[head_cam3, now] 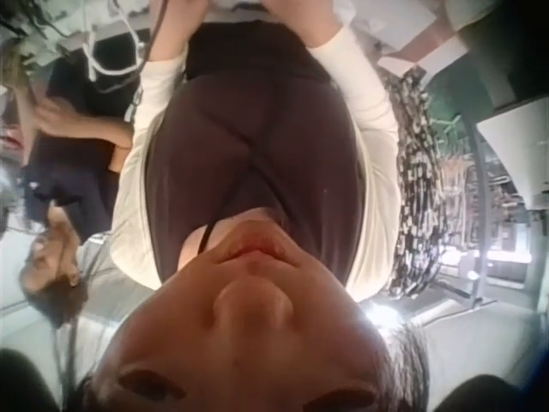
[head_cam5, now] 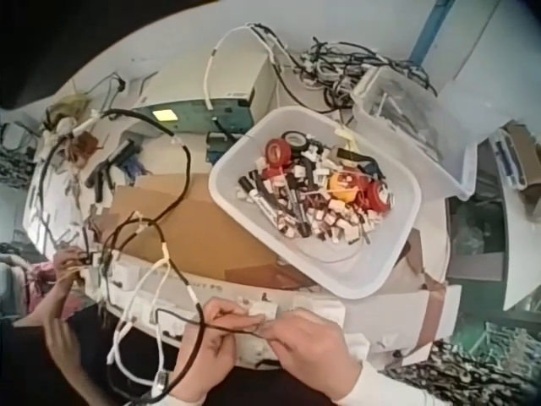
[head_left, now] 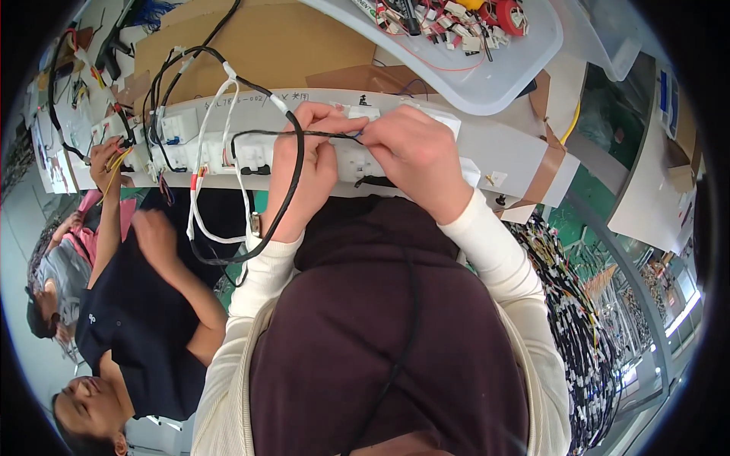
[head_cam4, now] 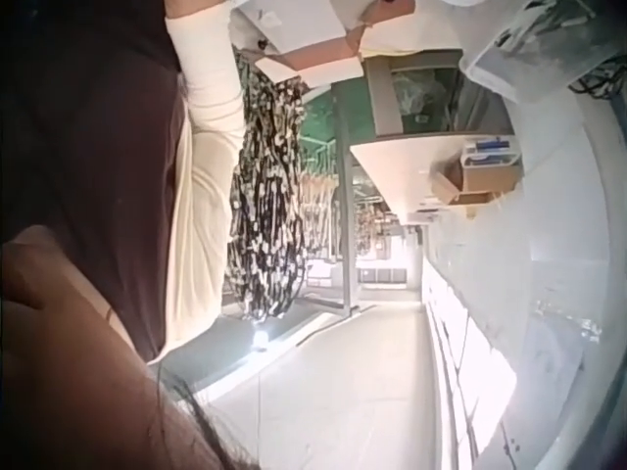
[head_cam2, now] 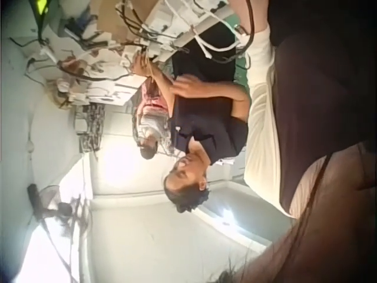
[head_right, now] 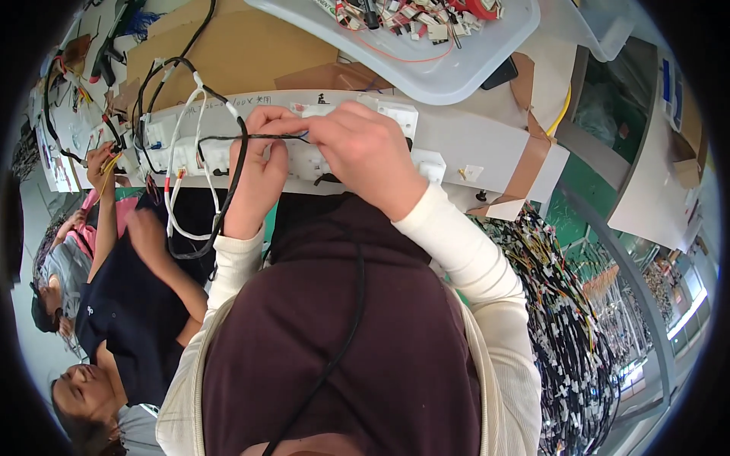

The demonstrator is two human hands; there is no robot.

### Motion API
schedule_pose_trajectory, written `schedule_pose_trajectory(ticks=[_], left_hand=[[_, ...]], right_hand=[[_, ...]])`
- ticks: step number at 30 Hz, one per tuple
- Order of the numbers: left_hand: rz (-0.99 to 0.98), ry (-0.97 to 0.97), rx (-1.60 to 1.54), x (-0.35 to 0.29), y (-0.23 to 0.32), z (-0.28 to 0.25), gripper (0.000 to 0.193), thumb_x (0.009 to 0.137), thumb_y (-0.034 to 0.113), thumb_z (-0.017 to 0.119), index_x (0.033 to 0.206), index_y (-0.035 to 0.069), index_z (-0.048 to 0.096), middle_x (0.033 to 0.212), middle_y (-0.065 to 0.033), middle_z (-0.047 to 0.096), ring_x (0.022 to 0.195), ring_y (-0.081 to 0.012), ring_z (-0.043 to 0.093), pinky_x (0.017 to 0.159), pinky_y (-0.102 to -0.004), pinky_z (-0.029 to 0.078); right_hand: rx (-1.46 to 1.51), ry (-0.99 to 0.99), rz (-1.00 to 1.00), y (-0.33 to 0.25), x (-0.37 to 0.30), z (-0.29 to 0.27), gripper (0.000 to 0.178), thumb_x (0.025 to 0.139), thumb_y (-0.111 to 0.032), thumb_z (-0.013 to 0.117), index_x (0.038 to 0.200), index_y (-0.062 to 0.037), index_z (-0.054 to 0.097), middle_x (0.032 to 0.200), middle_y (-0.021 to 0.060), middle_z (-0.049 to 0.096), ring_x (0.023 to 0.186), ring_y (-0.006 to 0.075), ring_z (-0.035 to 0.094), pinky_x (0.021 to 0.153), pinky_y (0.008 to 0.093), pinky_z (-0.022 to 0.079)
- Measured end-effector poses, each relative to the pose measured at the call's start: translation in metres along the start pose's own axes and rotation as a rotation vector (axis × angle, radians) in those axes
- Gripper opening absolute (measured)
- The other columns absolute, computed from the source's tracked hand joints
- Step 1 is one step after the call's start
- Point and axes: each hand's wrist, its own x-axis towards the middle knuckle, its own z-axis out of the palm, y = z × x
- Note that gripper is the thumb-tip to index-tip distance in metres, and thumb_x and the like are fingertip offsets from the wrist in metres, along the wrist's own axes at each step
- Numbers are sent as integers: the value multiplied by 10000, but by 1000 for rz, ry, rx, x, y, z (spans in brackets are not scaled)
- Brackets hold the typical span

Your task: The person assembles wiring harnesses by hand, connecting them to an electronic component board.

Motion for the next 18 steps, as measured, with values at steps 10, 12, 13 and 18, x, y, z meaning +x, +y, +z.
schedule_pose_trajectory(ticks=[10,12,13,18], left_hand=[[38,46,120,-42,9,1,559,783,-99,473,1312,52,575,1261,-191,555,1195,-368,541,1041,-402,416],[81,61,120,-79,15,-3,512,810,-62,538,1310,46,568,1305,-185,538,1225,-363,530,1061,-407,400],[35,-34,-2,-97,21,-11,498,819,-44,569,1310,40,558,1299,-178,538,1247,-365,503,1071,-414,392],[-379,-383,-600,-180,12,-39,460,885,-25,579,1341,25,552,1301,-104,563,1251,-240,552,1074,-360,410]], right_hand=[[-286,-45,-238,-7,-1,-14,264,668,-71,812,914,-123,733,934,35,620,948,282,575,737,382,508],[-290,-61,-252,-15,-8,-14,286,703,-110,816,978,-137,742,985,44,611,965,294,568,782,398,492],[-377,-82,-216,-21,-11,-16,294,724,-115,802,1010,-149,739,1021,56,612,980,298,569,798,387,493],[-564,-24,-286,-37,-22,-7,339,782,-93,738,1119,-83,704,1204,121,606,1098,320,572,910,397,497]])
